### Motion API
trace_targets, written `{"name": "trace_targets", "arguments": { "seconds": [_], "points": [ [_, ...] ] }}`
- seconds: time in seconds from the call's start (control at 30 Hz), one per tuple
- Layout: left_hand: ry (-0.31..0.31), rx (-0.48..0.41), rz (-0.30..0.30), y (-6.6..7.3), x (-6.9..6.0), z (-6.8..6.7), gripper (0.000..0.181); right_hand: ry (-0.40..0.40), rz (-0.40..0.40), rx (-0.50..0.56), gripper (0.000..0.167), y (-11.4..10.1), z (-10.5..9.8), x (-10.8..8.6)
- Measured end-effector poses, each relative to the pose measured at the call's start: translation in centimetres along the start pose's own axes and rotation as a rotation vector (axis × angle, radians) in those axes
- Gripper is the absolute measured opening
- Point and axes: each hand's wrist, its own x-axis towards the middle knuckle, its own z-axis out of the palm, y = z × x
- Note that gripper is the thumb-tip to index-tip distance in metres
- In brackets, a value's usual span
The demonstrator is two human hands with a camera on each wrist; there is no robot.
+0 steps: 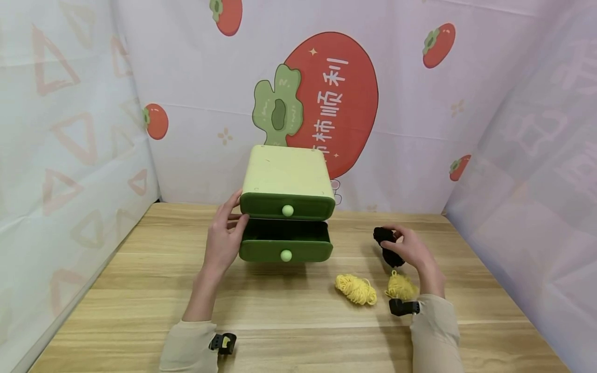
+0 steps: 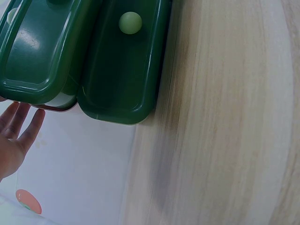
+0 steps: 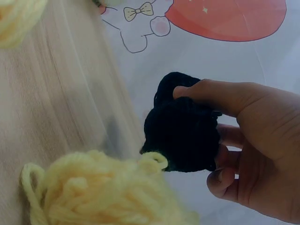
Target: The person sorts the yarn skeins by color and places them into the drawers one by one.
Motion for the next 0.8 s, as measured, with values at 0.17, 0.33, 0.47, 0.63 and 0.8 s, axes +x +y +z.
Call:
{"name": "trace_targets", "arguments": {
  "seconds": [0.17, 0.33, 0.47, 0.63, 0.8],
  "points": [
    [0.002, 0.002, 0.011, 0.0, 0.0, 0.1, 0.059, 0.039, -0.024, -0.006, 0.052, -0.5, -0.1, 0.1],
    [0.003, -0.001, 0.004, 0.0, 0.0, 0.1, 0.059, 0.079, -0.052, -0.010, 0.051, -1.4, -0.3, 0.2],
    [0.006, 0.000, 0.004, 0.0, 0.0, 0.0, 0.060, 0.118, -0.081, -0.010, 0.050, -2.1, -0.6, 0.0],
    [0.008, 0.009, 0.009, 0.0, 0.0, 0.0, 0.060, 0.192, -0.182, -0.010, 0.048, -3.1, -0.9, -0.1],
    [0.009, 0.008, 0.004, 0.0, 0.0, 0.0, 0.060, 0.304, -0.331, -0.013, 0.044, -4.5, -1.1, -0.2]
  ]
}}
